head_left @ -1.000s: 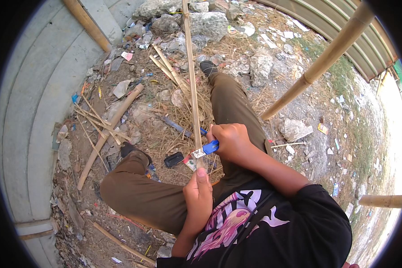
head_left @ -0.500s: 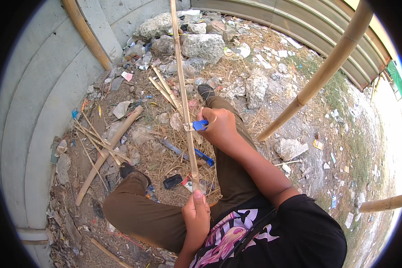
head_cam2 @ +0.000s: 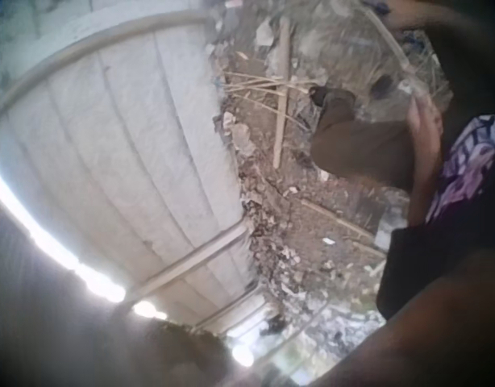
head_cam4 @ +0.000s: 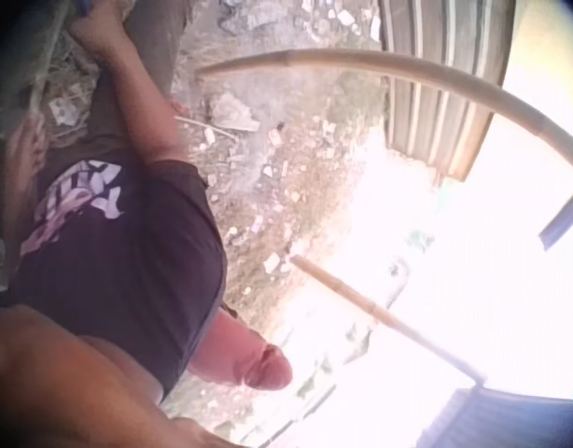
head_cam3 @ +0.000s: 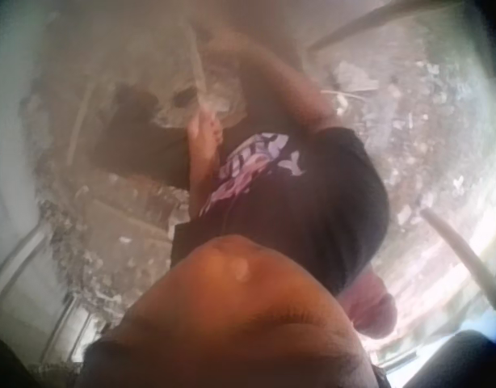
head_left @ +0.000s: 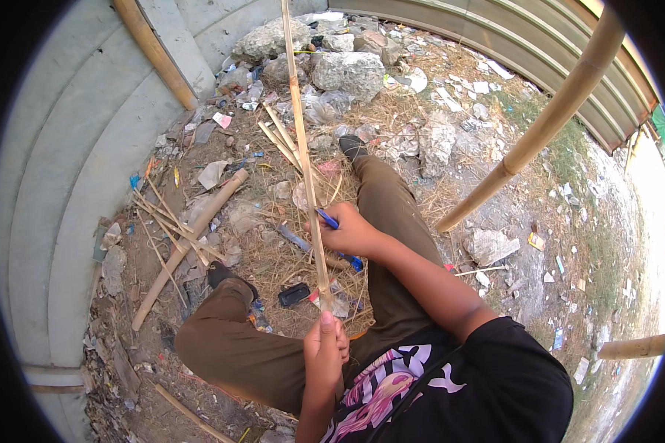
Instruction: The person sits on the ground and uses a blue utility knife to sharpen a long, thin wooden stick. They hold the stick with their left hand and scrape the blade along its length to remove the outer layer, creating a pointed tip.
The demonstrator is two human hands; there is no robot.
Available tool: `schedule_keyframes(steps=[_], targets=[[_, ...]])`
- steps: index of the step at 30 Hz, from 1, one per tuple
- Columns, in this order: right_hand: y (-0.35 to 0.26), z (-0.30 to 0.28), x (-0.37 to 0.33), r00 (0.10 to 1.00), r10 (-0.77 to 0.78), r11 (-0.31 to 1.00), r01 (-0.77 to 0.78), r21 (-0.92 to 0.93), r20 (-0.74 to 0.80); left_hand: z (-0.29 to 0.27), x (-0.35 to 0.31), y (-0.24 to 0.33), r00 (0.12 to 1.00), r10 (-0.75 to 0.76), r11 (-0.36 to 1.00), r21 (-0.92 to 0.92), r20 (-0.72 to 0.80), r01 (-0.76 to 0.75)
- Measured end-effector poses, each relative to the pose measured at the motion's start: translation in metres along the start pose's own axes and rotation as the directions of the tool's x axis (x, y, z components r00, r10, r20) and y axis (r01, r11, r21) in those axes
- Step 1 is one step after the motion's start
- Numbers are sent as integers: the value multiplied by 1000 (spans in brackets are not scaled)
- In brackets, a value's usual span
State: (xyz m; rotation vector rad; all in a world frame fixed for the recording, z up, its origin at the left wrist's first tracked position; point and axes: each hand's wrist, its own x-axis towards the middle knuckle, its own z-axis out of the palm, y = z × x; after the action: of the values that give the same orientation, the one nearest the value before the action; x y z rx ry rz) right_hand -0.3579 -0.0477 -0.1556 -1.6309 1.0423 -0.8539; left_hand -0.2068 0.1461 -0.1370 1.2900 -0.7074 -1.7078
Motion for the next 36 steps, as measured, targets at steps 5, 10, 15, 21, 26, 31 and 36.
schedule_keyframes(steps=[5, 10, 15, 21, 26, 31, 36], targets=[[4, -1, -7, 902, -291, 823, 65, -565, -320, 3, -1, 1, 999, -6, 1000, 25, -41, 7], [6, 2, 2, 848, -251, 818, -72, -571, -466, 8, 2, -5, 994, 50, 991, 130, -96, -37], [4, 22, 10, 898, 88, 945, -212, -250, -431, 10, 10, -12, 955, 186, 958, 258, -233, -124], [7, 3, 15, 877, 280, 821, -429, 376, 390, 1, 9, -6, 978, 62, 997, 49, -197, -54], [2, -38, 0, 898, 51, 737, -329, 590, 438, -6, 1, -1, 994, 33, 997, -73, -100, -40], [4, -31, 2, 909, 363, 600, -397, 695, 206, -4, 2, 2, 999, -11, 997, -80, -53, 7], [30, -38, 10, 939, 314, 777, -338, 531, 139, -3, -3, 5, 999, 16, 996, -87, -29, -19]])
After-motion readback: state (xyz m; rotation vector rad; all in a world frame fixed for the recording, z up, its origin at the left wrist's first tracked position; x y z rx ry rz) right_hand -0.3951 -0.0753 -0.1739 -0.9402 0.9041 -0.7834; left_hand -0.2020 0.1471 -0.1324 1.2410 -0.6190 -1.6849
